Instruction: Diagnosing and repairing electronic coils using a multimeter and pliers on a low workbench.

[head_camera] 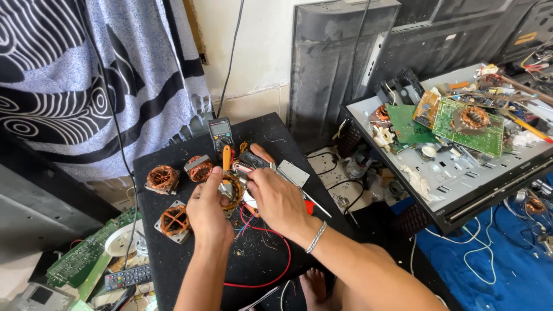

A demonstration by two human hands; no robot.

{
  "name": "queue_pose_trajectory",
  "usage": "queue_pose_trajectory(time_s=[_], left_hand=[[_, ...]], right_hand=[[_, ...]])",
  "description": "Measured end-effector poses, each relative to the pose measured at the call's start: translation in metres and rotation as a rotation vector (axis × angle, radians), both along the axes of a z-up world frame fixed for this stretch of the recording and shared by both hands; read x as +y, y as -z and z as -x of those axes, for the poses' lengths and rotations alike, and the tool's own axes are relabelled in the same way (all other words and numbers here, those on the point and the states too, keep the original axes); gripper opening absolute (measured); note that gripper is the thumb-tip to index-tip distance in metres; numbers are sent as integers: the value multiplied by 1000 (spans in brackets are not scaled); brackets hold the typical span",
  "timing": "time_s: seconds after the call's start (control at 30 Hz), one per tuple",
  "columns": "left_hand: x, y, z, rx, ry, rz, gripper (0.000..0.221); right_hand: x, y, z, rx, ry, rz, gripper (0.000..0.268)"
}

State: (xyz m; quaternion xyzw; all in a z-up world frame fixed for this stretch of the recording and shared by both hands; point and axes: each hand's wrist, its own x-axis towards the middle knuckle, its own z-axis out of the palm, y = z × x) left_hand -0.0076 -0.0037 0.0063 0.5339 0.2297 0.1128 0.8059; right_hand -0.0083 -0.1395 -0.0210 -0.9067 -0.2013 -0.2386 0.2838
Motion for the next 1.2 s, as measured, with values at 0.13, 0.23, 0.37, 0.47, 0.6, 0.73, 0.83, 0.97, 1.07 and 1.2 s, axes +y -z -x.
queue_pose_trajectory(time_s=[0.13, 0.23, 0.37, 0.47, 0.6, 0.73, 0.83, 0.97, 1.07, 1.2], left_hand=[[2, 9, -3, -23, -23, 31, 40], [2, 7, -2, -40, -13, 61, 39], [7, 8, -1, -113, 23, 119, 37], [11, 9, -3, -139, 41, 143, 38], [9, 12, -5, -147, 69, 129, 37], [7, 9, -3, -131, 71, 81, 37], [7, 5, -1, -103, 63, -12, 37], [3, -5, 5, -58, 97, -130, 39], [4, 1, 1, -41, 77, -164, 39], [6, 0, -3, -3, 83, -180, 39]], right_hand=[[-1, -38, 16, 208, -113, -338, 22], [-9, -22, 12, 437, -258, -635, 29], [-12, -13, 10, 525, -381, -780, 40], [-10, -16, 11, 579, -503, -902, 42], [-9, 4, -2, 589, -556, -1030, 36], [-9, 4, -7, 545, -489, -933, 44], [-8, -3, -7, 528, -419, -870, 39], [-6, 0, -16, 528, -295, -881, 23], [-4, -35, -2, 540, -263, -808, 17], [-7, -7, -16, 619, -257, -858, 16]])
